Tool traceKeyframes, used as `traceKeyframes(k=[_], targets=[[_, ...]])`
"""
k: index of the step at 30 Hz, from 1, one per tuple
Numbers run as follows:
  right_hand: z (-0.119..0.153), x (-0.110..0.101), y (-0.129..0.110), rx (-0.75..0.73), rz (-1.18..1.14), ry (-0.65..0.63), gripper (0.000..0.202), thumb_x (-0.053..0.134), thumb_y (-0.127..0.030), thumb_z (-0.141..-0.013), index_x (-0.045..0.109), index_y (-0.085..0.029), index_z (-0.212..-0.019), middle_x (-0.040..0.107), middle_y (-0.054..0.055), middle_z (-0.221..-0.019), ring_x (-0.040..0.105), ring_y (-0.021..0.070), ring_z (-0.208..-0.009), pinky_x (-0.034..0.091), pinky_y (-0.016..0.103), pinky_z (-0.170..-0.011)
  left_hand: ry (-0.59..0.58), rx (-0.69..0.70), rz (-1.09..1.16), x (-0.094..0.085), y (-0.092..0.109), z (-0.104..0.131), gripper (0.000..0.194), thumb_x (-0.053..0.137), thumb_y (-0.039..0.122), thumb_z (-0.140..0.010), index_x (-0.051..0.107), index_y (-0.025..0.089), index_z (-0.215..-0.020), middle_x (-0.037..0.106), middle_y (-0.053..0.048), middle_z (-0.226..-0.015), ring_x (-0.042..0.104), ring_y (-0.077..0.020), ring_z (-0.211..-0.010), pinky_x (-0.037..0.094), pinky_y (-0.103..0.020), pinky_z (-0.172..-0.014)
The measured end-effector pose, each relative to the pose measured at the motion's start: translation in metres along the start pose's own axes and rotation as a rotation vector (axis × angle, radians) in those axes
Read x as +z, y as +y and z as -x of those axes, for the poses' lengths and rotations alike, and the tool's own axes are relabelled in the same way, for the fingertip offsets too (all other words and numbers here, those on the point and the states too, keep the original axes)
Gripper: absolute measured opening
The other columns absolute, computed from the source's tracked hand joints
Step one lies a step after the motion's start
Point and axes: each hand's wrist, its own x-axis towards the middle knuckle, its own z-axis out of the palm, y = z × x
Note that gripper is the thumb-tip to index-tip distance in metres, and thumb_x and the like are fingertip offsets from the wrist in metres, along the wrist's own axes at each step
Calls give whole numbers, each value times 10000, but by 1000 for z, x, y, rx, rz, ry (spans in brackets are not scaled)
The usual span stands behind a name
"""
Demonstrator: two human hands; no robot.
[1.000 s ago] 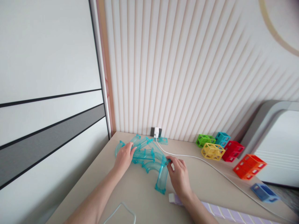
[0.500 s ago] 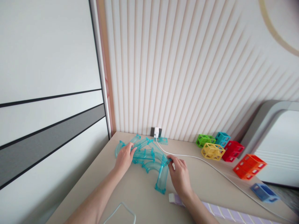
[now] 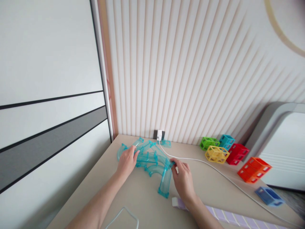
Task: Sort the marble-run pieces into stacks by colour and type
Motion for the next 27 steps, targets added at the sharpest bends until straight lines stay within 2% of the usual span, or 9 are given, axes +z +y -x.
traceKeyframes(k=[3,9,16,22,27], targets=[[1,1,0,70,-43,54,239,470,-280,-972,698,-242,-1033,775,54,-893,686,233,-810,533,345,-730,-4,12,-5,0,0,0,256,398,410,-1031,561,239,-933,735,-71,-843,720,-252,-772,547,-343,-698],[1,3,2,116,-92,138,242,495,-338,-969,709,-241,-1023,759,60,-875,675,238,-816,542,349,-722,-2,29,21,1,2,0,246,397,404,-1037,551,239,-940,726,-76,-861,717,-250,-786,549,-349,-716],[1,3,1,231,-168,142,229,521,-336,-919,703,-234,-1013,751,67,-870,693,233,-782,551,332,-675,7,30,38,0,3,1,224,410,389,-1035,535,237,-928,711,-74,-846,718,-260,-801,551,-359,-722],[0,7,1,376,-358,118,234,538,-352,-903,664,-202,-1031,744,53,-768,725,226,-729,548,296,-620,21,37,46,1,4,0,250,383,391,-1044,535,227,-932,718,-75,-860,721,-252,-819,561,-362,-739],[-2,7,-5,470,-462,127,266,545,-391,-884,642,-190,-1030,728,56,-771,724,219,-701,541,274,-580,31,38,41,3,3,1,175,445,337,-1026,549,226,-939,722,-65,-866,712,-233,-812,563,-351,-749]])
